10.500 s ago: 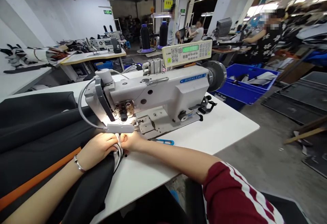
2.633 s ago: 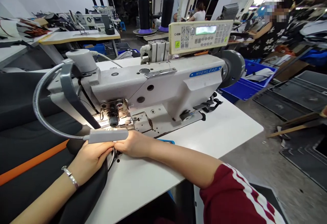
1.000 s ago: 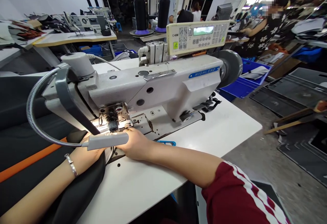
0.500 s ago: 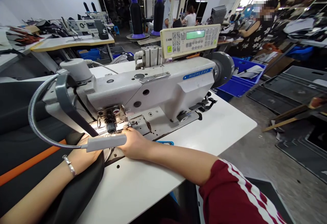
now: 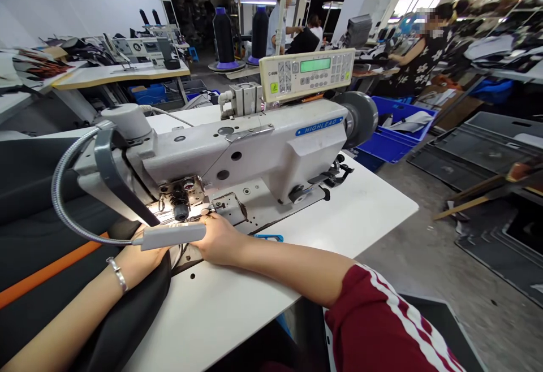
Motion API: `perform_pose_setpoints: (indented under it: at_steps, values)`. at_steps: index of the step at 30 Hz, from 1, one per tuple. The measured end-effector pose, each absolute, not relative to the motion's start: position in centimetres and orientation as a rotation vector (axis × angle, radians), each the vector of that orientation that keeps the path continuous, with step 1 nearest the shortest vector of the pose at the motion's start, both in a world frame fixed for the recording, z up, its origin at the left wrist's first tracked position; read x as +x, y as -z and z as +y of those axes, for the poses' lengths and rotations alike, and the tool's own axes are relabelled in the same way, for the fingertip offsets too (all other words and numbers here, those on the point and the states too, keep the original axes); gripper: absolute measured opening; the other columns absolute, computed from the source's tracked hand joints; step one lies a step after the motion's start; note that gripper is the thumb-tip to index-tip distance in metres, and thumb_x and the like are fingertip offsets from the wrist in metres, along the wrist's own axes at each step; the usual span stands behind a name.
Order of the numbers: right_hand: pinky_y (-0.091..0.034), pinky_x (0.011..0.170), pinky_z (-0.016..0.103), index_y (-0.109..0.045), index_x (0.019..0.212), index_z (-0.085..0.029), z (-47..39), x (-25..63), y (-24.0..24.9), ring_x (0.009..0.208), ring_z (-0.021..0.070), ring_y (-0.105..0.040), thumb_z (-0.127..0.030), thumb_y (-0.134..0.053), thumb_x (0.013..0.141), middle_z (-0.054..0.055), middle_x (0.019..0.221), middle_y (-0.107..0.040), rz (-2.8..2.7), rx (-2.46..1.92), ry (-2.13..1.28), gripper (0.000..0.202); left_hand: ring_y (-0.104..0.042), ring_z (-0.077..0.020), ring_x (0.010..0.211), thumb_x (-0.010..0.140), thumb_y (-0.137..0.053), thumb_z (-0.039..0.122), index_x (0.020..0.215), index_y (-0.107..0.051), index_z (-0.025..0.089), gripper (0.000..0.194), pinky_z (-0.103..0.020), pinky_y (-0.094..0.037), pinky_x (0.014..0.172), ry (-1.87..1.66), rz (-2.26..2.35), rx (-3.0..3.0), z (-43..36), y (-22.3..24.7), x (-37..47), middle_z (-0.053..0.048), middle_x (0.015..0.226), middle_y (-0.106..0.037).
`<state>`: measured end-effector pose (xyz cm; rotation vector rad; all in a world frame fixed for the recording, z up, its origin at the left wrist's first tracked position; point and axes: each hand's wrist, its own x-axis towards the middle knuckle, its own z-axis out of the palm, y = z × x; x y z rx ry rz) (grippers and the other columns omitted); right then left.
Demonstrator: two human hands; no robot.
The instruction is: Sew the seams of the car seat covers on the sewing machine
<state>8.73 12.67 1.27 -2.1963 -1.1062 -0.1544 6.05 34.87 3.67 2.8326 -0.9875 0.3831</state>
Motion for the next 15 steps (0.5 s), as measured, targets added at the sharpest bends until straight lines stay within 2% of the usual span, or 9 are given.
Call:
perform_pose_setpoints:
  at_steps: [5, 8, 11, 15]
  values:
    - [-0.042, 0.080, 0.029, -0.046, 0.064, -0.017, 12.9, 8.7, -1.8, 0.073, 0.0147, -0.044, -0.005, -0.055, 0.074, 0.000, 0.069, -0.047, -0.987, -2.225, 0.035, 0.018, -0.065, -0.0244, 0.074, 0.081, -0.037, 0.010, 0.068, -0.061, 0.020, 0.029, -0.040, -0.051, 0.078, -0.274, -0.840, 2.907, 34.8, -3.8, 6.4, -0.007, 0.072, -0.069]
    - [-0.042, 0.080, 0.029, -0.035, 0.062, -0.018, 13.1, 8.8, -1.7, 0.070, 0.0136, -0.040, -0.008, -0.053, 0.075, -0.001, 0.067, -0.043, -0.884, -2.198, -0.037, 0.024, -0.067, -0.0276, 0.085, 0.082, -0.037, 0.013, 0.074, -0.066, 0.019, 0.031, -0.043, -0.051, 0.084, -0.241, -0.778, 2.928, 34.6, -3.7, 6.8, -0.011, 0.084, -0.072]
    - [-0.042, 0.081, 0.029, -0.032, 0.063, -0.019, 13.2, 8.9, -1.4, 0.067, 0.0129, -0.037, -0.010, -0.051, 0.076, -0.001, 0.067, -0.041, -0.847, -2.188, -0.046, 0.025, -0.067, -0.0293, 0.093, 0.082, -0.038, 0.014, 0.078, -0.069, 0.018, 0.032, -0.047, -0.050, 0.091, -0.238, -0.737, 2.934, 34.7, -3.5, 7.1, -0.012, 0.088, -0.073]
    - [-0.041, 0.083, 0.030, -0.032, 0.063, -0.019, 13.3, 8.9, -1.2, 0.069, 0.0134, -0.039, -0.008, -0.050, 0.076, -0.001, 0.067, -0.043, -0.951, -2.219, 0.025, 0.025, -0.068, -0.0291, 0.088, 0.080, -0.039, 0.013, 0.079, -0.070, 0.018, 0.031, -0.050, -0.050, 0.092, -0.260, -0.709, 2.929, 34.6, -3.4, 7.2, -0.010, 0.078, -0.071]
